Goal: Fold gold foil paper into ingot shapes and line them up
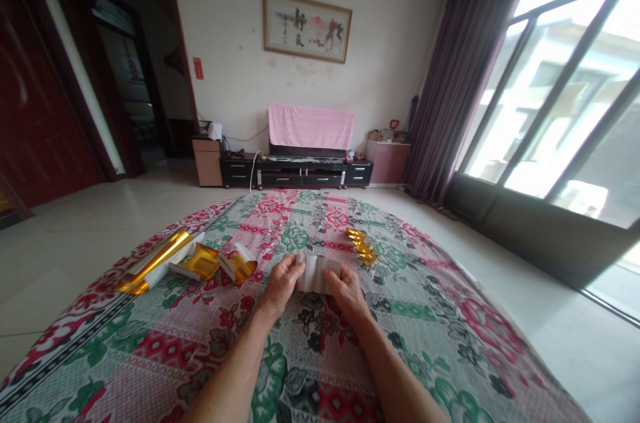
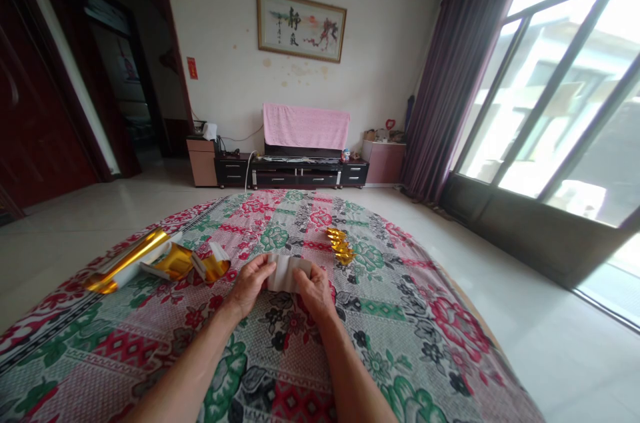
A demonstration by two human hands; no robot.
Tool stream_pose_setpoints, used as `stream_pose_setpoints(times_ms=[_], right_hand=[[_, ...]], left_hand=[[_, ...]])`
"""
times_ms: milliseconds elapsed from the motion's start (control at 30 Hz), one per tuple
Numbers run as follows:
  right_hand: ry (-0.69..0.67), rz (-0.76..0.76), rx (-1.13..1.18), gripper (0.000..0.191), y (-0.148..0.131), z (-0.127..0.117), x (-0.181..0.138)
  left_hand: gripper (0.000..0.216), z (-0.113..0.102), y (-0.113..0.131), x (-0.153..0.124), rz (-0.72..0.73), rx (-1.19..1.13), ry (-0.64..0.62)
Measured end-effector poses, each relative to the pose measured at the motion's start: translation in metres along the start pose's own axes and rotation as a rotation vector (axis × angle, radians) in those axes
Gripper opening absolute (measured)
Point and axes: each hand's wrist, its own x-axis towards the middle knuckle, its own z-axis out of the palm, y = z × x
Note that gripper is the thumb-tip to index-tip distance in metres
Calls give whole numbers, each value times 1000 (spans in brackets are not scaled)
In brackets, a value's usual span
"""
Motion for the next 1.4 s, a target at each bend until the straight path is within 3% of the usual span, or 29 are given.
stream_pose_setpoints(times_ms=[867, 1200, 1400], right_hand=[[-15, -14, -7, 24, -2, -1, -1], [-46, -2, 32, 29, 5, -2, 2], [-100, -43, 3, 26, 2, -2, -1]], left_hand=[[28, 0, 0, -1, -38, -24, -40], [27, 3, 3, -3, -58, 99, -60], [25, 4, 0, -2, 16, 205, -70]])
